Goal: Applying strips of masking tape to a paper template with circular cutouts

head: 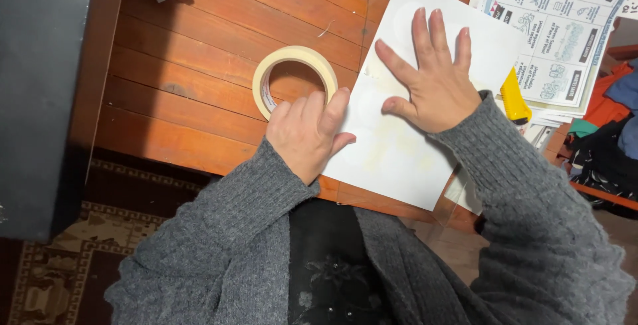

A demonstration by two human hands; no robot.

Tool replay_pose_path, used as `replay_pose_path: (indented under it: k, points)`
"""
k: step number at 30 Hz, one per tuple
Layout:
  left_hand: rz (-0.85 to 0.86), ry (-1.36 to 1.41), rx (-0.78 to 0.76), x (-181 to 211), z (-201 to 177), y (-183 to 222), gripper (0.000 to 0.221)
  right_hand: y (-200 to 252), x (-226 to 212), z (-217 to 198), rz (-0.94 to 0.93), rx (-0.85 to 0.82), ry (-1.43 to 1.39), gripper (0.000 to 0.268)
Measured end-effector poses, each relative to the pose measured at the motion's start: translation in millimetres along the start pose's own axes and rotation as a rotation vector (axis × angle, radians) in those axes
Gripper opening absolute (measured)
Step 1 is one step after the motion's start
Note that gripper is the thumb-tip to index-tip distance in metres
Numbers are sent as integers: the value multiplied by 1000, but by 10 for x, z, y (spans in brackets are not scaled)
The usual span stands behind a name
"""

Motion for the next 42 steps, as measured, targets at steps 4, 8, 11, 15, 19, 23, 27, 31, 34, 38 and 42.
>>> replay_pose_path:
  k: [4,8,11,15,19,23,27,31,34,38,42]
  points:
    - [-5,3,4,-6,-8,2,106,-48,42,-63,85,-56,-21,105]
    - [-9,-11,3,-3,9,9,109,-29,79,-65,137,-35,56,111]
    - [-10,0,4,-11,32,30,110,15,-79,-52,38,30,36,107]
    - [-11,1,-3,-10,37,19,107,30,-160,-20,31,52,73,109]
    - [-16,8,-5,-16,21,12,106,51,-311,-19,-12,84,81,110]
    - [-19,-7,-5,-9,0,5,105,85,-382,4,-48,65,89,108]
    - [-11,1,-12,-9,22,15,104,88,-374,2,-51,65,76,105]
    - [-27,16,-15,-8,28,20,105,99,-324,9,-108,79,60,101]
    - [-22,19,-7,-18,20,13,106,72,-307,-131,-91,76,-66,102]
    - [-19,36,1,-14,19,15,105,141,-296,-272,-189,362,-229,80]
    - [33,133,50,-37,90,63,78,138,-241,33,-94,263,-230,83]
Point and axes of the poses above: each hand's wrist, its own y-axis away from the middle knuckle, its own z-axis out of the palm, x = y × z, the point moved 6 cm from there along -y, towards the middle knuckle, and after that the axes turned 2 degrees about z, right-handed, at the moved point
